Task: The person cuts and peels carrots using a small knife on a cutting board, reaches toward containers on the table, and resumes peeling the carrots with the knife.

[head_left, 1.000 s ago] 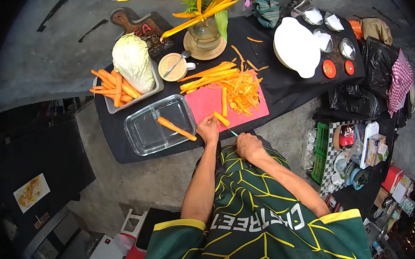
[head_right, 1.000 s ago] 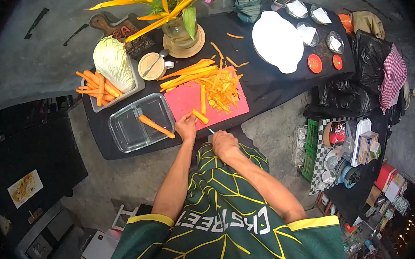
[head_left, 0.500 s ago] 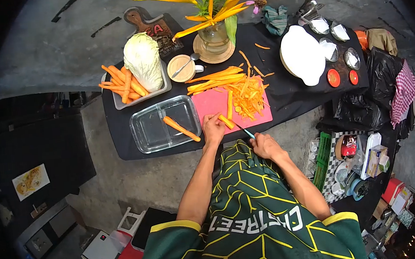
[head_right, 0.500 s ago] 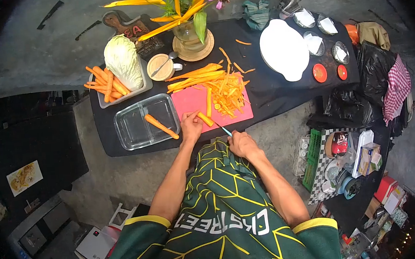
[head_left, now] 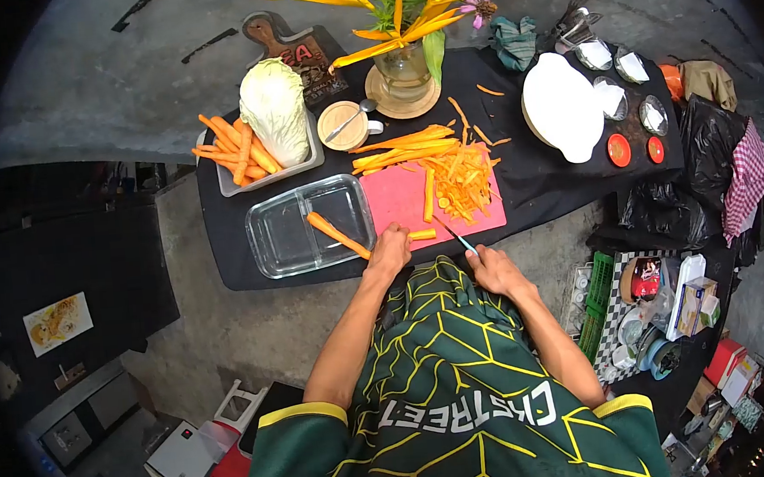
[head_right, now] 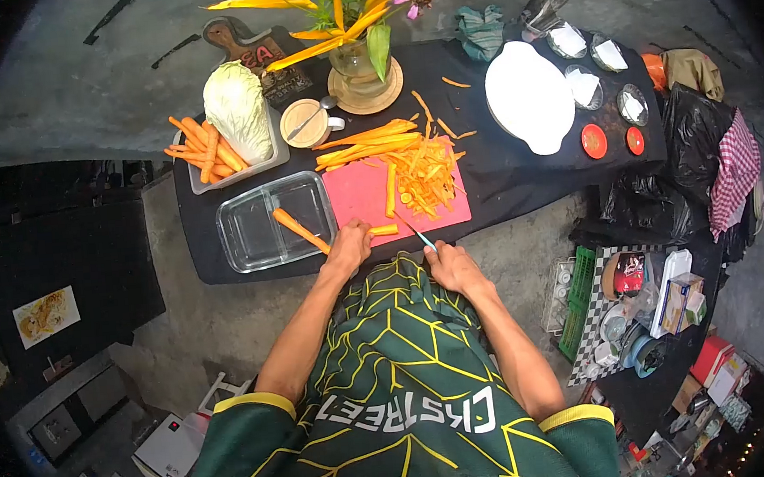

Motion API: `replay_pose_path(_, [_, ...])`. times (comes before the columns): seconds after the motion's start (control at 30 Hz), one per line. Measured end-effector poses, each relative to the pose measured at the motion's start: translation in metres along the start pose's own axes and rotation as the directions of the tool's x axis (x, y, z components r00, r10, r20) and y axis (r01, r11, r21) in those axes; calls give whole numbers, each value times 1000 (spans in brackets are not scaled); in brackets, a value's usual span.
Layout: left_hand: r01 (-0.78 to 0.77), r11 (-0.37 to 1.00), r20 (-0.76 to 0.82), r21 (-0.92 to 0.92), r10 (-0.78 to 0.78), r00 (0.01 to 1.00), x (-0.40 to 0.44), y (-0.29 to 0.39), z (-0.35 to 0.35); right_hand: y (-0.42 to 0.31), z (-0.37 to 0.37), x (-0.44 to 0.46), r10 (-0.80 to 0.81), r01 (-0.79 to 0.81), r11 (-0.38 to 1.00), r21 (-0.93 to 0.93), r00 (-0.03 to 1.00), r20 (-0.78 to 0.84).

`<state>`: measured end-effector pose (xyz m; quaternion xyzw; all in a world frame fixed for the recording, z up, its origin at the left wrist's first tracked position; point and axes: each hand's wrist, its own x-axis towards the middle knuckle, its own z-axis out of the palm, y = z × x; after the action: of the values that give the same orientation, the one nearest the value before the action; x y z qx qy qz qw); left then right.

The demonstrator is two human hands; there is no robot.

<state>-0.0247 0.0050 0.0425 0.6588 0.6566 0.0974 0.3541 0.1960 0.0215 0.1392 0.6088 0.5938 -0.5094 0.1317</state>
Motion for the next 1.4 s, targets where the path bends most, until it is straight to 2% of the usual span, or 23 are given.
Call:
replay_pose_path(0.2, [41, 999, -20, -10, -41, 999, -7, -10, 12, -3, 2, 3, -59, 59, 997, -58, 998, 7])
replay_pose_path(0.27, [37, 999, -29, -24, -38, 999, -7, -13, 13, -1, 4, 7, -67, 62, 983, -170, 998, -22])
replay_pose_path(0.37, [20, 996, -48, -85, -24, 999, -10, -5, 5, -2, -1, 13, -73, 73, 971, -227, 997, 9])
replay_pose_path(0.43, [71, 995, -19, -68, -72, 997, -11, 0, 6, -5, -2, 17, -67, 66, 969, -240, 998, 5])
replay_pose_path(0.57, [58, 996, -62, -71, -62, 996, -8, -2, 14, -6, -2, 17, -57, 54, 967, -251, 998, -7])
replay_pose_path(0.77, [138, 989, -40, -51, -140, 989, -5, 2, 13, 1, 7, 21, -87, 84, 958, -274, 996, 0])
replay_pose_path(0.93, [73, 993, -142, -88, -85, 986, -5, -4, 24, -8, 2, 17, -72, 69, 940, -334, 997, 4])
replay_pose_path(1.0, [87, 993, -138, -84, -98, 986, -7, -2, 25, -14, -4, 13, -108, 97, 887, -452, 994, 0])
replay_pose_path(1.03, [96, 992, -132, -77, -105, 986, -9, -1, 24, -16, -7, 11, -109, 99, 885, -454, 994, 5])
replay_pose_path(1.1, [88, 992, -140, -90, -100, 985, -10, -1, 26, -20, -11, 11, -233, 186, 796, -576, 973, -7])
replay_pose_path(1.13, [76, 992, -146, -100, -90, 985, -11, -1, 27, -18, -12, 15, -233, 187, 796, -576, 972, -6])
replay_pose_path(1.2, [75, 993, -158, -94, -90, 983, -11, -1, 27, -15, -12, 21, -419, 332, 664, -670, 907, 33])
replay_pose_path(1.4, [-3, 994, -232, -110, -23, 972, -14, -9, 27, -32, -19, 21, -481, 349, 536, -769, 874, 62])
